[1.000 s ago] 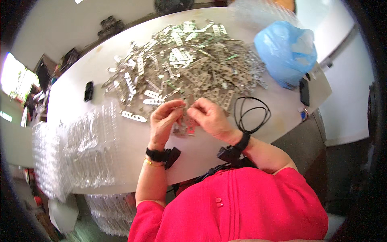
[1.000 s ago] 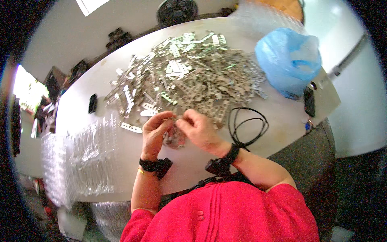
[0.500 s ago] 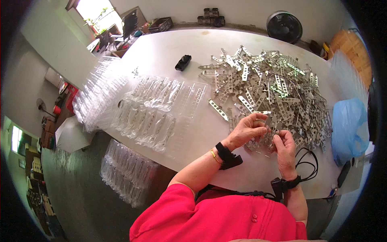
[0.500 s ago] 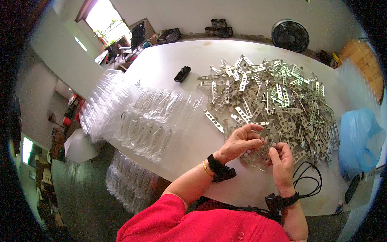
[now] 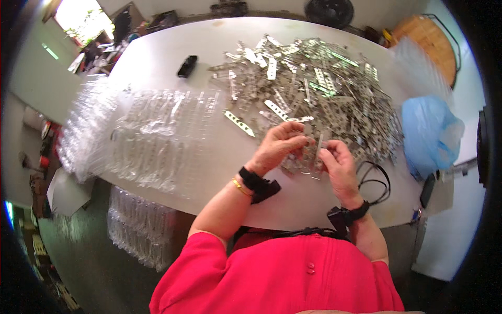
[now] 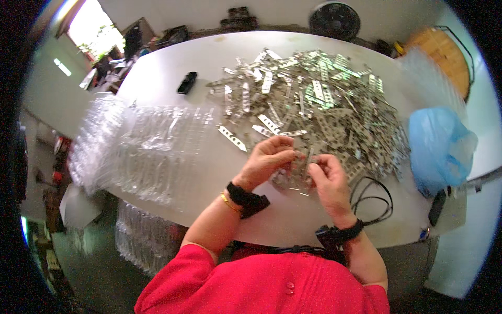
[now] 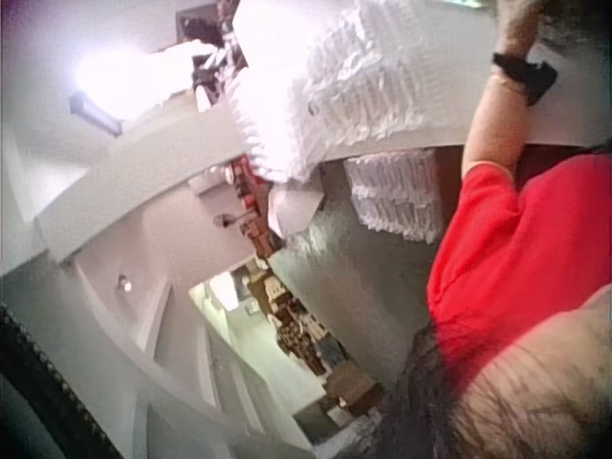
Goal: Inspecting and sorting small metal strips and placing them into a plastic bag.
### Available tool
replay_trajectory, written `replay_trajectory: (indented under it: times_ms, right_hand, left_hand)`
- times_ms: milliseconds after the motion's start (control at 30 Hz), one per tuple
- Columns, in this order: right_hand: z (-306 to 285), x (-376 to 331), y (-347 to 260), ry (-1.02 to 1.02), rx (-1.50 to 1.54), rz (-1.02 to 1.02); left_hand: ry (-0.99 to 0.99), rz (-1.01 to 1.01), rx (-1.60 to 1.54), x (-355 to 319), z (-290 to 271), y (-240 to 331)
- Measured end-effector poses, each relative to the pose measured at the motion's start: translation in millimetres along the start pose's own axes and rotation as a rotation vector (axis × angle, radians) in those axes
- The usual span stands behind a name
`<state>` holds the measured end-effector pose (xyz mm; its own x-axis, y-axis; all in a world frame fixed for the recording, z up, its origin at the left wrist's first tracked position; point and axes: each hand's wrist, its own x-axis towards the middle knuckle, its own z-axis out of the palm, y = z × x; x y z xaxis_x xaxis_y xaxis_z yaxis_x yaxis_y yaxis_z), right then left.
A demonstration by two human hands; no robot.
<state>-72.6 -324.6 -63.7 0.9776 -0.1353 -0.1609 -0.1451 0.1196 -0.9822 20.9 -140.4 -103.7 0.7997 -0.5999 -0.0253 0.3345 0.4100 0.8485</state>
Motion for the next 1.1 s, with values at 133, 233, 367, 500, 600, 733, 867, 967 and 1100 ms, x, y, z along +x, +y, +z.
replay_trajectory:
  times_ms: [133,233,367,500,600,733,867,967,1100]
  right_hand:
    - [1.8,-3.5,-5.3,-0.028,0.009,-0.003]
    - [4.0,-5.3,-10.1,-0.051,0.009,0.015]
    - [6.9,-5.1,-12.0,-0.07,0.002,0.022]
    - [6.2,-5.1,-11.9,-0.069,-0.007,0.015]
    - [5.5,-5.6,-11.8,-0.069,-0.026,0.012]
    - [6.3,-6.1,-11.5,-0.092,-0.034,0.009]
    - [7.0,-6.5,-11.0,-0.089,-0.023,0.028]
    - [6.8,-6.9,-10.6,-0.093,-0.026,0.03]
    - [6.7,-6.4,-9.4,-0.091,-0.016,0.029]
  left_hand:
    - [0.002,-0.029,-0.019,-0.8,-0.3,2.6]
    - [-0.013,-0.05,-0.007,-1.3,0.1,5.8]
    - [-0.007,-0.044,0.013,-2.4,3.4,7.9]
    - [-0.012,-0.055,-0.001,-2.8,4.6,9.8]
    - [-0.027,-0.057,0.012,-3.6,3.9,9.7]
    - [-0.045,-0.044,-0.005,-3.5,2.0,7.2]
    - [-0.051,-0.059,-0.012,-2.7,0.0,5.1]
    - [-0.061,-0.065,-0.031,-3.0,-0.5,5.5]
    - [-0.051,-0.063,-0.01,-3.6,1.2,6.8]
